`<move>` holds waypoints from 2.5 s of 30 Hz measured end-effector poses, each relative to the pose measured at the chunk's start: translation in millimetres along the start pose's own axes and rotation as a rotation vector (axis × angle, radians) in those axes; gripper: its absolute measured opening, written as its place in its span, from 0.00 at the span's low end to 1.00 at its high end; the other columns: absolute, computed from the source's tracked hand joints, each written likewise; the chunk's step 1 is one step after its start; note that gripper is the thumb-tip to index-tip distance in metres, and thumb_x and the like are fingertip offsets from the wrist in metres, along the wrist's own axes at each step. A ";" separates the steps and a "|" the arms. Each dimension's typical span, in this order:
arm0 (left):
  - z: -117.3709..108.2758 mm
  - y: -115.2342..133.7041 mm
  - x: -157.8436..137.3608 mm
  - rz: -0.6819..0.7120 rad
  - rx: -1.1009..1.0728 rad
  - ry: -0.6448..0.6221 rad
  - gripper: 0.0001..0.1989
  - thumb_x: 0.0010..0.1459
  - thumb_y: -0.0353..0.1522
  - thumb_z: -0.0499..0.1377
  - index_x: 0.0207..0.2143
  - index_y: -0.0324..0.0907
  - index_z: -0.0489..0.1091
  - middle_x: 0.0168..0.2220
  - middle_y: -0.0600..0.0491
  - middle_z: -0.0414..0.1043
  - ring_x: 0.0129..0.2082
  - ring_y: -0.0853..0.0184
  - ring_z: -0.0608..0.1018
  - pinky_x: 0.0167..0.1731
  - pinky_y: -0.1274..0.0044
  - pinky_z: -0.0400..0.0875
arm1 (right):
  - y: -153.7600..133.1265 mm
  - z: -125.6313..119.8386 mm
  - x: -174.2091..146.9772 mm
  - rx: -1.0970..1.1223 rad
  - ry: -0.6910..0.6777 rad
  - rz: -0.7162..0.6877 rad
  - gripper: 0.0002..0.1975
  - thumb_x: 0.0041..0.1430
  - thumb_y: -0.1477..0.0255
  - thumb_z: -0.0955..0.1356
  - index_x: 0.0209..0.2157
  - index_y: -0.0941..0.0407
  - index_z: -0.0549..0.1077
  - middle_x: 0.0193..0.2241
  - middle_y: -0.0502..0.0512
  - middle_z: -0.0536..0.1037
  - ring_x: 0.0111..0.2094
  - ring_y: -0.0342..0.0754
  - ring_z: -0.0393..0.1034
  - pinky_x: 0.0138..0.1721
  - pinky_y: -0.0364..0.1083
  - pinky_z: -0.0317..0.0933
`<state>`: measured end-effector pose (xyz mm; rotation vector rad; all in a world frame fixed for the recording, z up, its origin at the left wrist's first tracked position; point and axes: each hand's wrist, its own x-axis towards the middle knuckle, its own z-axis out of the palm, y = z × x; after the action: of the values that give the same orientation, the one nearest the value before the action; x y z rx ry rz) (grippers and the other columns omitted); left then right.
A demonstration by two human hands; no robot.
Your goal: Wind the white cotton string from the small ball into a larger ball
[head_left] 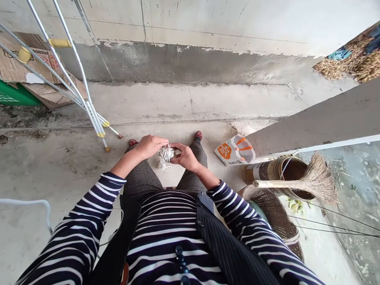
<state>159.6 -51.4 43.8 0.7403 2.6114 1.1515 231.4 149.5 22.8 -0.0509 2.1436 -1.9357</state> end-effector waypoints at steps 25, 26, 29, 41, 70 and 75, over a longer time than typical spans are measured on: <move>62.8 -28.7 14.9 -0.136 -0.480 -0.028 0.18 0.59 0.46 0.57 0.31 0.41 0.74 0.30 0.50 0.78 0.31 0.66 0.78 0.33 0.77 0.78 | -171.8 -78.7 -14.6 0.267 0.279 -0.390 0.24 0.38 0.67 0.82 0.40 0.51 0.79 0.43 0.51 0.82 0.50 0.55 0.74 0.48 0.55 0.72; 64.6 -32.2 15.2 -0.142 -0.480 -0.035 0.18 0.60 0.47 0.57 0.31 0.41 0.74 0.30 0.50 0.78 0.31 0.66 0.78 0.34 0.76 0.78 | -178.5 -80.7 -15.2 0.267 0.291 -0.425 0.24 0.38 0.67 0.82 0.40 0.50 0.79 0.45 0.52 0.81 0.50 0.55 0.74 0.48 0.55 0.72; 70.7 -46.7 11.5 -0.195 -0.490 -0.065 0.19 0.59 0.48 0.58 0.30 0.41 0.73 0.27 0.51 0.77 0.28 0.65 0.79 0.32 0.74 0.78 | -196.2 -89.4 -16.5 0.266 0.329 -0.509 0.25 0.38 0.68 0.81 0.42 0.48 0.78 0.46 0.53 0.81 0.48 0.55 0.74 0.45 0.54 0.73; 12.9 -34.0 49.5 -0.119 -0.111 0.149 0.15 0.63 0.33 0.54 0.23 0.42 0.70 0.25 0.53 0.74 0.21 0.69 0.69 0.27 0.77 0.64 | -243.3 -110.8 -39.6 0.130 0.376 -0.656 0.10 0.50 0.68 0.76 0.36 0.43 0.79 0.42 0.50 0.80 0.48 0.53 0.75 0.49 0.53 0.74; 26.6 81.5 39.9 0.088 -0.842 0.272 0.17 0.60 0.46 0.63 0.33 0.39 0.77 0.32 0.51 0.80 0.36 0.62 0.80 0.43 0.72 0.73 | -136.3 -49.5 16.7 0.582 0.112 0.028 0.21 0.34 0.76 0.78 0.35 0.53 0.77 0.34 0.50 0.83 0.41 0.53 0.78 0.41 0.51 0.78; 30.4 66.7 30.8 0.087 -0.705 0.174 0.18 0.66 0.40 0.56 0.27 0.40 0.74 0.28 0.51 0.78 0.33 0.64 0.79 0.43 0.74 0.72 | -137.7 -57.8 18.8 0.558 0.178 0.010 0.18 0.36 0.76 0.77 0.34 0.52 0.77 0.32 0.48 0.82 0.41 0.53 0.78 0.41 0.51 0.78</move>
<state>168.7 22.1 72.8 0.6096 2.0490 2.0650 181.6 186.2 159.9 0.2409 1.6092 -2.5359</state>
